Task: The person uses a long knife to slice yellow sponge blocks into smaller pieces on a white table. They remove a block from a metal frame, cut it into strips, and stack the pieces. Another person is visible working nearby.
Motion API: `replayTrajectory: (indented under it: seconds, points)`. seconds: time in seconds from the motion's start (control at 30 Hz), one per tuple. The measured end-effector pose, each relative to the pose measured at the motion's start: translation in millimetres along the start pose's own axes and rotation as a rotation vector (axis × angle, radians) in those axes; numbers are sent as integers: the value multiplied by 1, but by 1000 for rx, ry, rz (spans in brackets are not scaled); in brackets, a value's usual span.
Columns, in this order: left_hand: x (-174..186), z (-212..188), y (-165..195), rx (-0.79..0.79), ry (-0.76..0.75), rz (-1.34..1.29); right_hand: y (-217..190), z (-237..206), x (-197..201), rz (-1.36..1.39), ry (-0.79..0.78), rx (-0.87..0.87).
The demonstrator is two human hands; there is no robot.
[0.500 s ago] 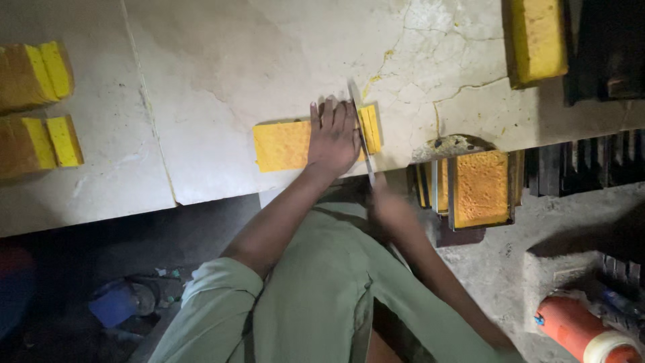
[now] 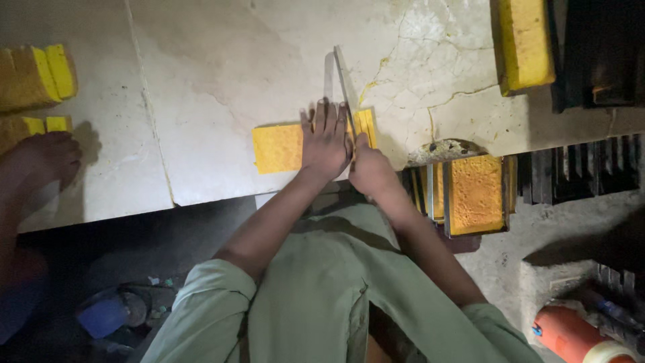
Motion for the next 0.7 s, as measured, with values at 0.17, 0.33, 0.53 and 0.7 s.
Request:
replayTrajectory:
  seconds: [0.17, 0.33, 0.53, 0.7]
  points:
    - [-7, -4, -8, 38, -81, 8, 38, -88, -42, 123, -172, -112]
    - [-17, 6, -9, 26, -105, -10, 80, -118, -90, 702, -342, -525]
    - [-10, 1, -8, 22, -24, -34, 13, -16, -19, -7, -82, 23]
    - [2, 2, -12, 15, 41, -33, -26, -14, 29, 161, -157, -112]
Point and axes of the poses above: each hand's wrist, its own z-axis towards the middle knuckle, its own x-axis out of the back of the hand, y = z × x, the point moved 8 cm from there along z, towards the middle knuckle, and after that the axes turned 6 degrees about -z, right-handed, at the moved point
